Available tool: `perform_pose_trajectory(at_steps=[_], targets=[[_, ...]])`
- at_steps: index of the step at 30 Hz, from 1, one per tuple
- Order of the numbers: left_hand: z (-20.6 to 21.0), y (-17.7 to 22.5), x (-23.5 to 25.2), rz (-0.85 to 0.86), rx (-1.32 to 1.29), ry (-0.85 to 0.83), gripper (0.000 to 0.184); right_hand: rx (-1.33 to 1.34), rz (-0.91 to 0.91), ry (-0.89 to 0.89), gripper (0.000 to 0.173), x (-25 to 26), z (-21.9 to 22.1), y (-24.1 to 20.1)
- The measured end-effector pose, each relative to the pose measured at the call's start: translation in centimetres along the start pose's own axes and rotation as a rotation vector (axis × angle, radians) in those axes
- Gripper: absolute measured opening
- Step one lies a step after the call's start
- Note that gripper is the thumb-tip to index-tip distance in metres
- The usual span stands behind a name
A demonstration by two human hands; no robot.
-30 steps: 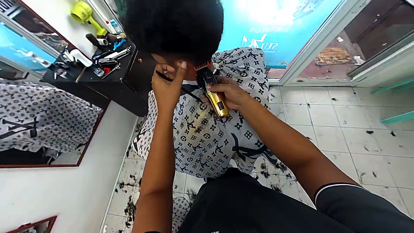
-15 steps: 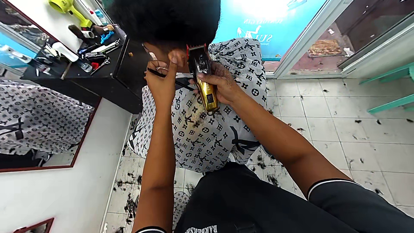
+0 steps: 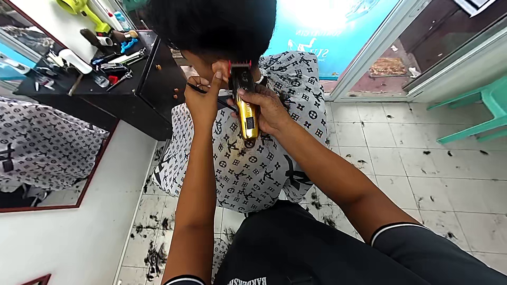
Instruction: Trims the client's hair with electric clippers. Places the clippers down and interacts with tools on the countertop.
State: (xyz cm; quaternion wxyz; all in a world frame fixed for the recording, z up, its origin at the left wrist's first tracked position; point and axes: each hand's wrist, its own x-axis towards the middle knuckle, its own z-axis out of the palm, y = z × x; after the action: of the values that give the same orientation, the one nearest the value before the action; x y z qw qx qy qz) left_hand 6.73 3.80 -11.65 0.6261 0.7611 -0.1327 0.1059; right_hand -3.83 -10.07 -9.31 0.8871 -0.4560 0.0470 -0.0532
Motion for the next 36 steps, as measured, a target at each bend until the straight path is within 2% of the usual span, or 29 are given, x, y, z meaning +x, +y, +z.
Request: perform_pose_trajectory(at_steps=[3,7,8,11,12,15,16,20,24,26,31,36], targets=[[-0.1,-0.3,0.1,0.002,-0.018,-0.008,0.041,-0.034,-0.163,-0.047,0.045,0.4,0.4,0.4],[-0.2,-0.3,0.4,-0.009,-0.034,-0.01,0.04,0.07,0.044,0.055,0.025,-0.2,1.3,0.0],[-0.2,-0.4,0.4,-0.014,-0.038,-0.009,0.04,0.064,0.007,0.044,0.025,-0.1,1.4,0.1],[-0.2,-0.6,0.5,-0.014,-0.043,-0.012,0.041,-0.022,-0.208,-0.05,0.042,0.5,0.8,0.3],[-0.2,-0.6,0.5,-0.015,-0.039,-0.012,0.041,-0.034,-0.205,-0.057,0.045,0.5,0.7,0.3],[-0.3,-0.3,0.5,-0.011,-0.038,-0.007,0.04,0.054,0.025,0.01,0.028,0.0,0.7,-0.1],[-0.3,-0.4,0.6,-0.004,-0.044,-0.005,0.04,0.079,0.05,0.008,0.025,0.0,0.5,-0.2],[-0.4,-0.4,0.4,0.006,-0.037,-0.008,0.039,-0.058,-0.13,-0.111,0.039,0.6,-1.9,-0.7],[-0.6,-0.2,0.5,0.029,-0.034,0.005,0.035,-0.154,0.169,-0.089,0.026,1.5,-5.4,-1.3],[-0.5,-0.3,0.4,0.024,-0.029,0.003,0.035,-0.123,0.228,-0.097,0.025,1.9,-6.3,-1.2],[-0.7,0.1,0.3,0.012,0.059,-0.009,0.036,-0.082,0.025,-0.181,0.027,2.0,-5.7,-0.9],[-0.5,0.5,0.3,0.012,0.045,0.009,0.037,-0.029,0.108,-0.152,0.025,2.0,-5.5,-0.9]])
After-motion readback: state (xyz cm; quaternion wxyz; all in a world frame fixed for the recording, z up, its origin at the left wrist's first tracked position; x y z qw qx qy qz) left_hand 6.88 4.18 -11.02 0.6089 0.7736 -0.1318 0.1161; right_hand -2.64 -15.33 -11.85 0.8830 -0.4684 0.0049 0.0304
